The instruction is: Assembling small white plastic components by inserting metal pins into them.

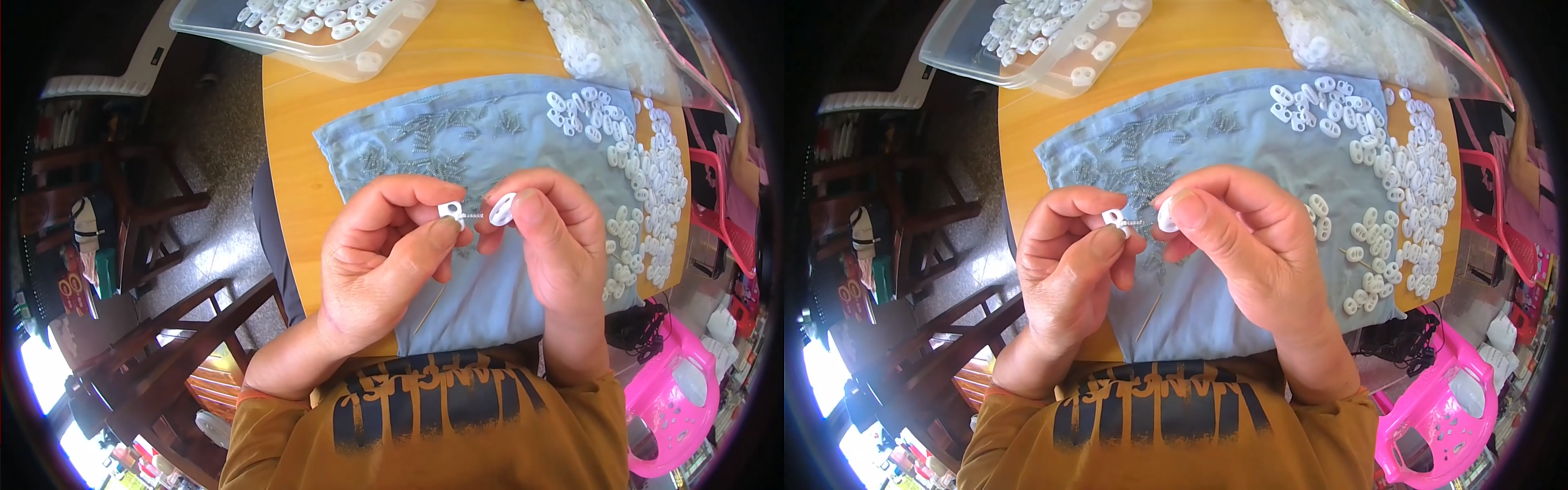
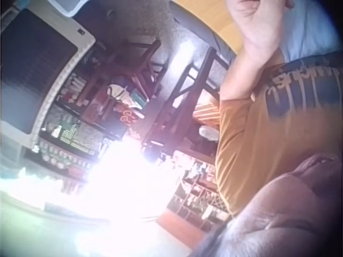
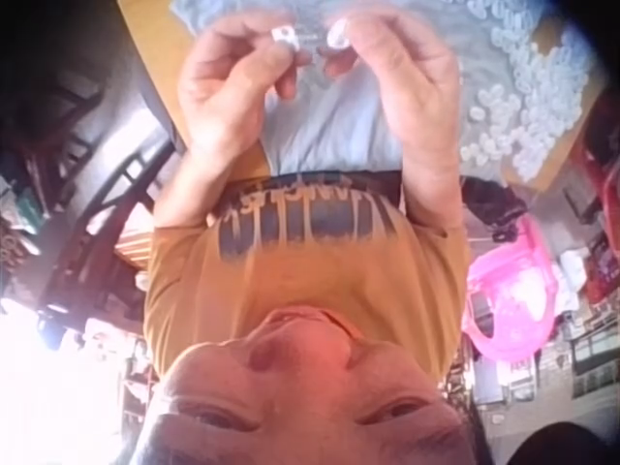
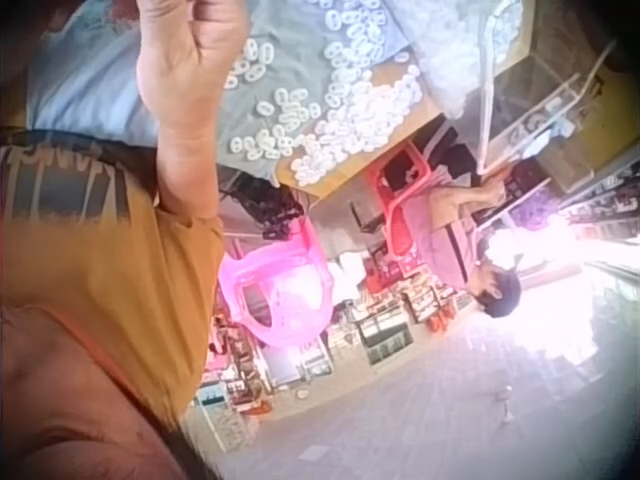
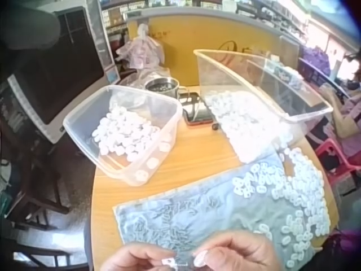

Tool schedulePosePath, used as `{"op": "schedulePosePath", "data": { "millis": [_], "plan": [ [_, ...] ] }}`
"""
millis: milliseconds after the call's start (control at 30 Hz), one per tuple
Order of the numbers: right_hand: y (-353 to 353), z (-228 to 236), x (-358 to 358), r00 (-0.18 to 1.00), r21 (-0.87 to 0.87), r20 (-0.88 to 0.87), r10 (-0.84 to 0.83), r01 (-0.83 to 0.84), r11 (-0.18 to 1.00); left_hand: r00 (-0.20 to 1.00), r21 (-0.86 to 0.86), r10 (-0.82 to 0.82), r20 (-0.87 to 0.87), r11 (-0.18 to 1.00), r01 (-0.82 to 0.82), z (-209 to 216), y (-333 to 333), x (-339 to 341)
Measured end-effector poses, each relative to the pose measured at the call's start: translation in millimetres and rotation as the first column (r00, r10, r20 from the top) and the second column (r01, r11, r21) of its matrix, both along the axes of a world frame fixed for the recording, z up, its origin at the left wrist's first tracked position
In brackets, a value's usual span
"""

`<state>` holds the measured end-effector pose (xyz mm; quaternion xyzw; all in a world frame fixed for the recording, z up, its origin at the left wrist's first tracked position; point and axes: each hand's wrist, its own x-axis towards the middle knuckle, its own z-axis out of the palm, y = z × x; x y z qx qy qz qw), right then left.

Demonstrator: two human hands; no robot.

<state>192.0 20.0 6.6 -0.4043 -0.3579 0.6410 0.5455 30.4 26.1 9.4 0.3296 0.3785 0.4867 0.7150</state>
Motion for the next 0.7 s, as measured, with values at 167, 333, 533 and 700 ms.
{"op": "schedulePosePath", "data": {
  "millis": [167, 333, 533, 700],
  "plan": [
    [-0.5, 1.6, 0.3, 1.0, 0.002, 0.006, 0.026, -0.026, 1.0, 0.992, 0.102, -0.11, 0.058, 0.989, 0.104, -8.9, -0.7, -6.6],
    [-0.7, 0.2, 0.4, 0.999, 0.006, -0.001, 0.032, -0.032, 0.999, 0.994, 0.115, -0.108, 0.003, 0.988, 0.107, -8.5, -2.8, -4.8],
    [-1.4, 0.6, 0.7, 0.999, 0.011, 0.01, 0.032, -0.032, 0.999, 0.995, 0.119, -0.102, -0.017, 0.987, 0.103, -7.3, -3.4, -3.0],
    [-2.0, 0.4, 0.3, 0.996, 0.043, 0.085, 0.0, -0.003, 0.999, 0.993, 0.113, -0.051, -0.104, 0.992, 0.062, -4.4, -3.5, -0.4]
  ]
}}
